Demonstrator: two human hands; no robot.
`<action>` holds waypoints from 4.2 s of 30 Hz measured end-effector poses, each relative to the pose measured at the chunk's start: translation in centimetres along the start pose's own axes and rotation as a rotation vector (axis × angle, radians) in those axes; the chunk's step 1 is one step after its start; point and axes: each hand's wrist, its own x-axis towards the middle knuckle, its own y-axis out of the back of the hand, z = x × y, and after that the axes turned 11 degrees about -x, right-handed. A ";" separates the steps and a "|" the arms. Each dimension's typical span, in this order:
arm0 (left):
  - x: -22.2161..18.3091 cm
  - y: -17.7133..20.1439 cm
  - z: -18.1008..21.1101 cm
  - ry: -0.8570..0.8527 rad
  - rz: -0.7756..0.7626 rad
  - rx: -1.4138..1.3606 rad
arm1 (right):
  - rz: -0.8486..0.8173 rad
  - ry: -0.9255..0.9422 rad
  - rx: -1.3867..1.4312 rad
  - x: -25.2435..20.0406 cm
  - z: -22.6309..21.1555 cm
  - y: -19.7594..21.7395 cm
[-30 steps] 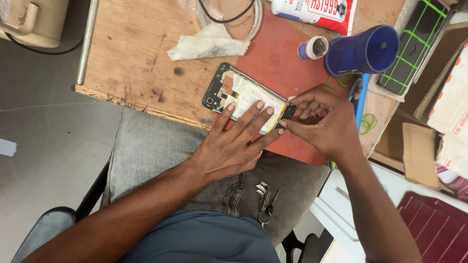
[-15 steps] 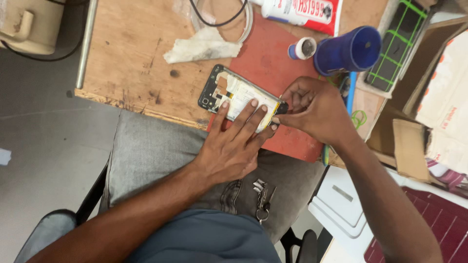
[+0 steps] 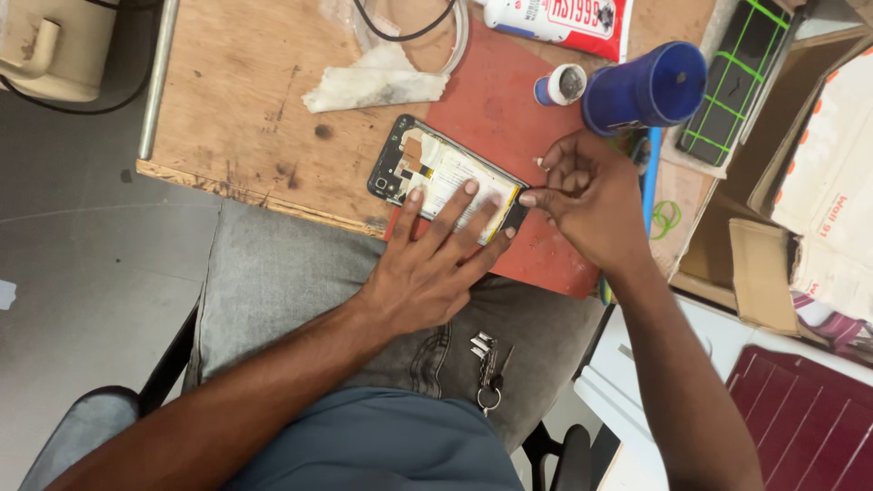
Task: The person works on the internal components of a disassembled mobile phone by hand and using a tool. They use a blue cylindrical tool to press and manipulate parts inside the phone's chassis, focusing on the area near the battery.
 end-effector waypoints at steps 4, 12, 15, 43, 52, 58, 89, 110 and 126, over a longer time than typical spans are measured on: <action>-0.1 0.0 0.2 -0.020 -0.012 0.079 | 0.049 0.008 0.092 -0.7 0.2 0.6; 0.2 -0.2 0.3 -0.021 -0.040 0.089 | 0.417 -0.019 0.108 -6.7 4.0 2.9; 0.2 -0.5 0.2 -0.031 -0.016 0.089 | 0.512 -0.109 0.268 -8.9 5.5 2.8; -0.6 -0.9 0.2 -0.033 -0.004 0.064 | 0.842 0.077 0.156 -9.2 10.8 5.9; -0.5 -1.2 0.3 -0.026 0.024 0.047 | 0.722 0.162 0.517 -13.2 6.7 -1.3; -0.2 -0.6 0.8 -0.008 0.079 0.003 | 0.720 0.181 0.510 -13.0 6.5 -1.5; 0.4 1.1 1.7 -0.046 0.113 -0.420 | 0.662 0.174 0.643 -15.2 1.6 -4.3; 0.5 0.7 1.7 -0.064 0.064 -0.407 | 0.618 0.216 0.477 -15.6 1.2 -4.2; 1.2 1.5 1.1 -0.028 -0.022 -0.213 | 0.756 0.200 0.448 -13.6 0.7 -1.2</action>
